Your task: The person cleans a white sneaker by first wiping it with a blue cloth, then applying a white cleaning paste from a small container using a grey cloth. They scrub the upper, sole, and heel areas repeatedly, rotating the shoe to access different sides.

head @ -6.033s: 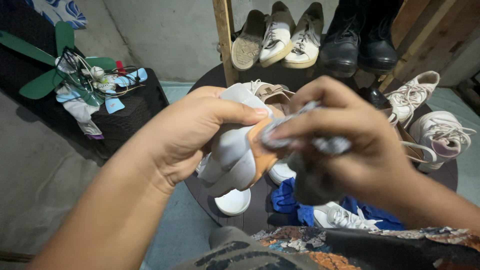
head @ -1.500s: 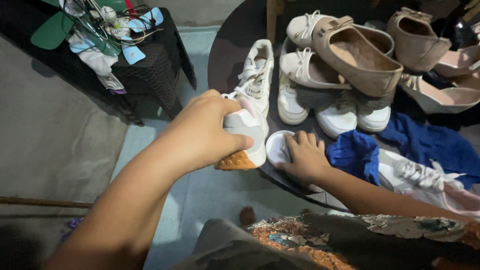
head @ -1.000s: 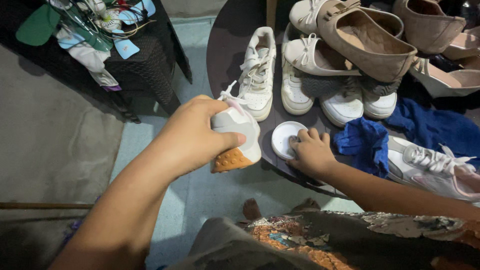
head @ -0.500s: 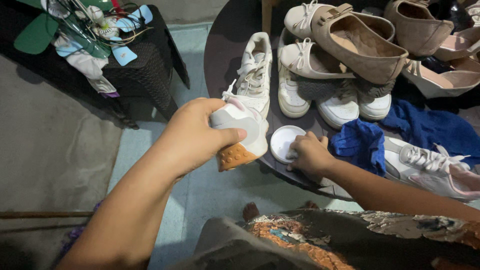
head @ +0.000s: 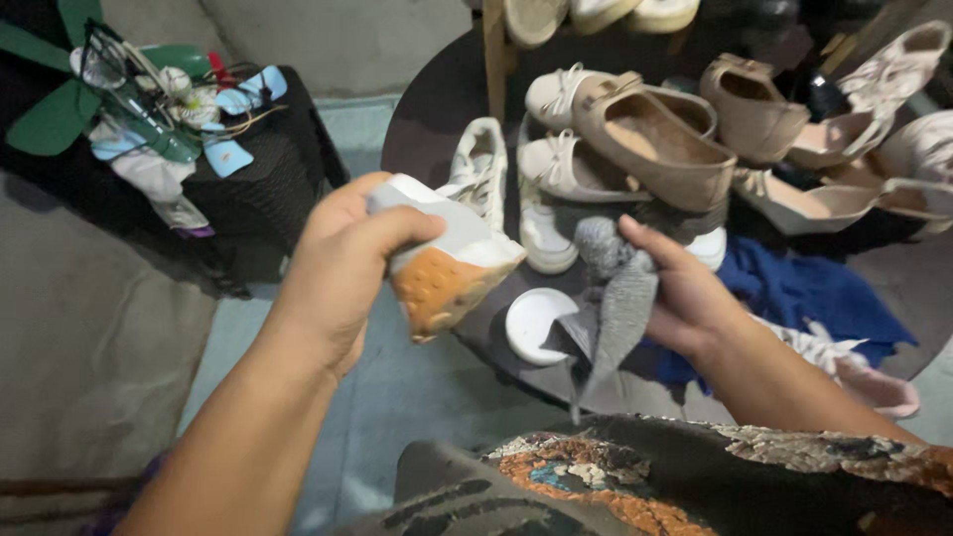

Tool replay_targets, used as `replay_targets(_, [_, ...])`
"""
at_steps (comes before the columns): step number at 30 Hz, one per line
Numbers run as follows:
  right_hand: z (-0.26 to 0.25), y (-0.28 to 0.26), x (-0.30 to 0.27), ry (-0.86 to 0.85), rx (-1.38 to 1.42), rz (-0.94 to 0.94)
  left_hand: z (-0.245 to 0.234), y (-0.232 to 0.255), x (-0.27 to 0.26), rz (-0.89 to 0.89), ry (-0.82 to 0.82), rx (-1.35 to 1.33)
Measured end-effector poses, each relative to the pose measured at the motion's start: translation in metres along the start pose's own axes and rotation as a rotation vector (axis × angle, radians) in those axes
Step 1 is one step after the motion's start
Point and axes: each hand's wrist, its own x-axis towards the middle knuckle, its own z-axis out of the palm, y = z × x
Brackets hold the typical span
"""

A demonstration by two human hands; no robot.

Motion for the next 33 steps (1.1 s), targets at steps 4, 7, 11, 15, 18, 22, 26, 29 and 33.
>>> replay_targets(4, [0.039,-0.042,-0.038,-0.028,-0.083,-0.15,0.022,0.012,0.002,0.039,0.108,-0.151])
replay_targets(7, [0.07,-0.069,-0.066,-0.039,-0.247,-0.291,0.042,0.018,0.008,0.009,0.22,-0.292])
replay_targets(11, [0.112,-0.096,-0.106,-0.103,-0.483,-0.469,0.068,0.019,0.018,0.102,0.243,-0.351])
replay_targets(15, [0.136,-0.108,-0.133,-0.037,-0.961,-0.682,0.096,0.018,0.027,0.221,0.205,-0.379])
replay_targets(18, [0.137,-0.114,-0.138,-0.13,-1.234,-0.807,0.121,0.021,0.03,0.237,0.089,-0.442])
replay_targets(22, [0.129,-0.127,-0.141,-0.139,-1.346,-0.972,0.14,0.034,0.029,0.227,-0.002,-0.491])
replay_targets(26, [0.124,-0.14,-0.151,-0.142,-1.342,-0.953,0.152,0.044,0.03,0.24,-0.035,-0.434])
replay_targets(29, [0.116,-0.147,-0.16,-0.293,-1.469,-1.092,0.164,0.042,0.032,0.249,-0.039,-0.363])
replay_targets(33, [0.101,-0.152,-0.162,-0.365,-1.52,-1.126,0.17,0.04,0.033,0.196,-0.015,-0.327])
